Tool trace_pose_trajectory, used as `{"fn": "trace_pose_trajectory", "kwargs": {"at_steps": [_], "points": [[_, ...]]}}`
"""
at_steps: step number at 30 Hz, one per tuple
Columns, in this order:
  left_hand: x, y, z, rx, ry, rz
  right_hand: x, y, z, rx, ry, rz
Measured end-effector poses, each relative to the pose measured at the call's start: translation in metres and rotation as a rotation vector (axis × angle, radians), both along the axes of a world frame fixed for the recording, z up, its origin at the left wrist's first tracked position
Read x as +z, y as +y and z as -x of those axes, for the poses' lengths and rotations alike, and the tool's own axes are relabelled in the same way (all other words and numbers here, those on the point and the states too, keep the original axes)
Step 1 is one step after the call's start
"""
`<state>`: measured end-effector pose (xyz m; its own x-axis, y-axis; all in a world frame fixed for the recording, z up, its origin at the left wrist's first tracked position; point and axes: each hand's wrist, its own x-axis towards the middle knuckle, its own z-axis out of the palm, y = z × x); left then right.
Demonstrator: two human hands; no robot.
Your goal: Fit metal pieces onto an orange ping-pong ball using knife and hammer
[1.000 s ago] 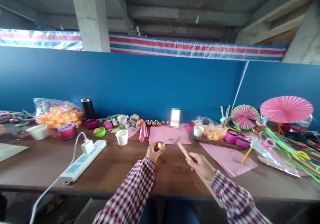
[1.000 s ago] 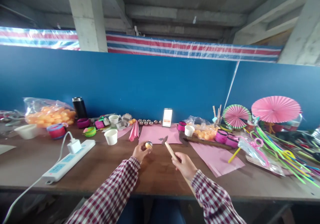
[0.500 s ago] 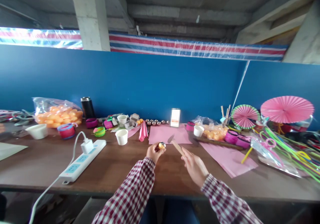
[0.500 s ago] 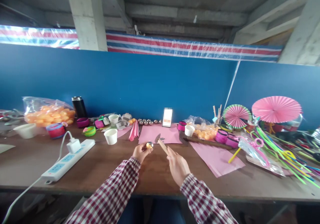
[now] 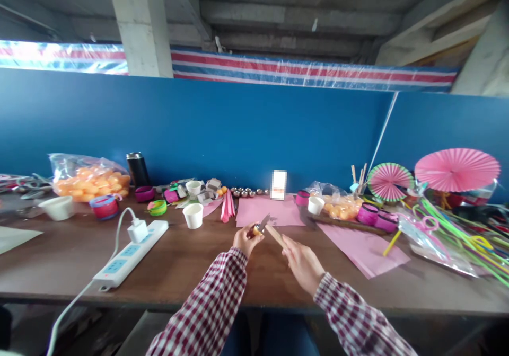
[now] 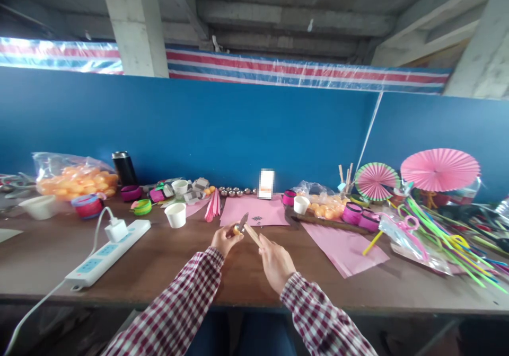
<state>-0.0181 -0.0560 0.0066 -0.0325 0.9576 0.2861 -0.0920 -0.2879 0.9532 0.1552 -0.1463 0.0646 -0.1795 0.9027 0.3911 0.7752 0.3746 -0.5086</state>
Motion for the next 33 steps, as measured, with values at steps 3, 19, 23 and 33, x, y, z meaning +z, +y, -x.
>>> {"fn": "trace_pose_trajectory", "kwargs": {"at_steps": [3,19,23,33], "points": [[0.001,-0.001,-0.001,0.0,-0.008,-0.002,0.003,0.001,0.0,-0.049,0.07,-0.068],[0.001,-0.002,-0.002,0.061,0.059,-0.034,-0.003,0.001,0.007,-0.053,-0.044,-0.08],[0.0,-0.001,-0.001,0.07,0.056,-0.032,-0.005,-0.001,0.01,-0.058,-0.05,-0.076],[-0.002,0.001,-0.002,0.065,-0.027,-0.006,-0.007,-0.001,0.011,0.039,0.217,0.07]]}}
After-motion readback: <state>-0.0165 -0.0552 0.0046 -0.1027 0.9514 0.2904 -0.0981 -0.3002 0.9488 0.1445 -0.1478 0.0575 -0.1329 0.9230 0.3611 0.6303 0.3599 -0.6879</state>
